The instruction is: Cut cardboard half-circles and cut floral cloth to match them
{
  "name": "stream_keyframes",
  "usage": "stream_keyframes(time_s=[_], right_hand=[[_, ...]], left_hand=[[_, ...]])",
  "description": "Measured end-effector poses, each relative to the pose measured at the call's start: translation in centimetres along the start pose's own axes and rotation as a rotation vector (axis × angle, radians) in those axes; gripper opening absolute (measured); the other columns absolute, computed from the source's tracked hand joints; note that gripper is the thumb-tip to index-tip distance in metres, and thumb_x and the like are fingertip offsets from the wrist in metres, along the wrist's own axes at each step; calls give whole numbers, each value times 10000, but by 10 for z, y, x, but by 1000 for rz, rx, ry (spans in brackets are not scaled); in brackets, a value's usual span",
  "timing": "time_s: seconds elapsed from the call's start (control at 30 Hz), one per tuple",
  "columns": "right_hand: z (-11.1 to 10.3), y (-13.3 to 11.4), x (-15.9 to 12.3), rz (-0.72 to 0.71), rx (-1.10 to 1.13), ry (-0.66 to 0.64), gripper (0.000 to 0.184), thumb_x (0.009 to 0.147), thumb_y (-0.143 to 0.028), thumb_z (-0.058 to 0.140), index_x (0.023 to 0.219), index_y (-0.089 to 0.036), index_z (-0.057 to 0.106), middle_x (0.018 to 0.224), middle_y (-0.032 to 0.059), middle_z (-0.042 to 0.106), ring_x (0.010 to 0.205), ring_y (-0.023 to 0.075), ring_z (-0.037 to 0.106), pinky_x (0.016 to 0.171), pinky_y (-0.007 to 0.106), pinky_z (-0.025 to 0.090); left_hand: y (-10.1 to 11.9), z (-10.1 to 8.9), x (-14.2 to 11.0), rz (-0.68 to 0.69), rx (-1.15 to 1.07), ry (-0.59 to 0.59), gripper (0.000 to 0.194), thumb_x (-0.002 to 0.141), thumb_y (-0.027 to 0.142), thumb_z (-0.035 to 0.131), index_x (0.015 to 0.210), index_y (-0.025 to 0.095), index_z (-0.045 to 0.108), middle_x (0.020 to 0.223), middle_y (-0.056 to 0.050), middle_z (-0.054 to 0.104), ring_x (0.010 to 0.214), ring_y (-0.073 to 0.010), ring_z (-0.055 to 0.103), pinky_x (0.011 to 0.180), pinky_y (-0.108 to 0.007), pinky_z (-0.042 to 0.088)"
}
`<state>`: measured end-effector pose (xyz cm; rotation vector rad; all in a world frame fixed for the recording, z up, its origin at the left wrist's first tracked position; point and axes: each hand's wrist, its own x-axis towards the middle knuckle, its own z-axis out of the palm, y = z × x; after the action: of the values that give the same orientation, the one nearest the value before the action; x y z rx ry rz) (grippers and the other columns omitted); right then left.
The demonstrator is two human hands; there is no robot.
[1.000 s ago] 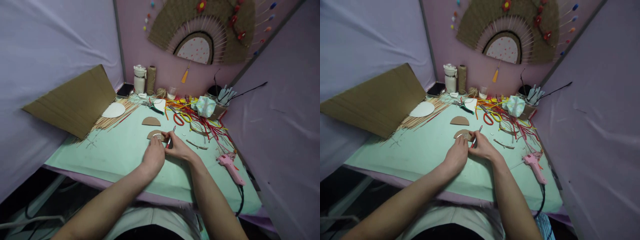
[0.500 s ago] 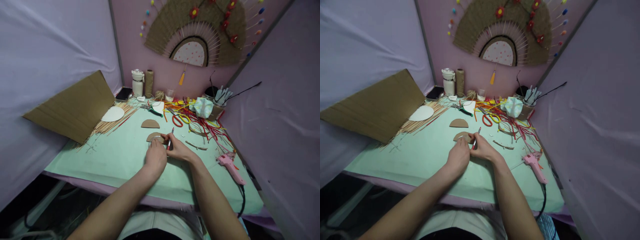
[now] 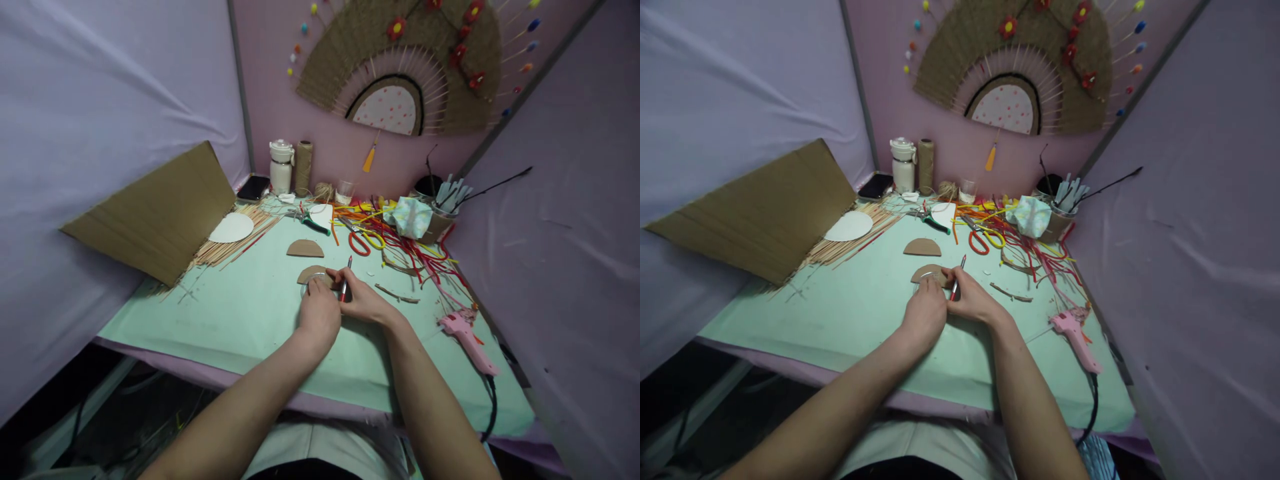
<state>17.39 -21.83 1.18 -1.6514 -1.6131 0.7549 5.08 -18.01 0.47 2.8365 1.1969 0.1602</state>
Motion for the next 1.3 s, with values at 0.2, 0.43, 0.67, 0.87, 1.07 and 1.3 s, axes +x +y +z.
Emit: stream_keyframes(time_s=[0.2,0.43,0.67,0.87,1.07,1.3], right_hand=[[0,2,0,9,-16,-8,346,700,-309,660,907,-225,396,1284,134,590,1114,266,574,888,402,461],[0,4,0,-19,35,7,326,686,-260,654,888,-233,399,1340,131,558,1225,278,516,914,394,447],[0,6,1,-13,7,13,336,683,-284,660,882,-233,394,1339,119,558,1154,261,547,919,395,442],[1,7,1,-36,16,24,323,679,-267,656,884,-229,410,1333,115,552,1161,259,530,888,374,447],[1,7,1,-14,-32,16,315,693,-298,652,887,-217,418,1149,81,627,954,213,569,802,331,451],[0,7,1,-34,-11,15,330,684,-266,653,895,-225,402,1302,102,560,1084,229,548,878,335,434]], left_hand=[[2,1,2,2,1,-18,391,824,-5,369,1097,-64,643,1092,-319,614,1040,-350,545,850,-435,422],[6,-12,3,26,148,-132,366,854,19,387,1115,-46,635,1107,-273,624,1090,-324,518,890,-405,409],[9,-26,1,-48,101,-193,404,889,10,337,1216,-44,567,1187,-247,577,1101,-292,515,806,-314,448],[8,-28,2,-43,120,-186,397,898,22,339,1227,-33,553,1185,-241,578,1100,-292,523,809,-321,459],[6,-23,2,-46,97,-161,385,897,23,334,1197,-9,574,1154,-222,586,1088,-291,526,797,-322,470],[4,-18,2,-29,72,-131,375,895,36,353,1194,-7,575,1190,-238,563,1102,-295,509,783,-326,465]])
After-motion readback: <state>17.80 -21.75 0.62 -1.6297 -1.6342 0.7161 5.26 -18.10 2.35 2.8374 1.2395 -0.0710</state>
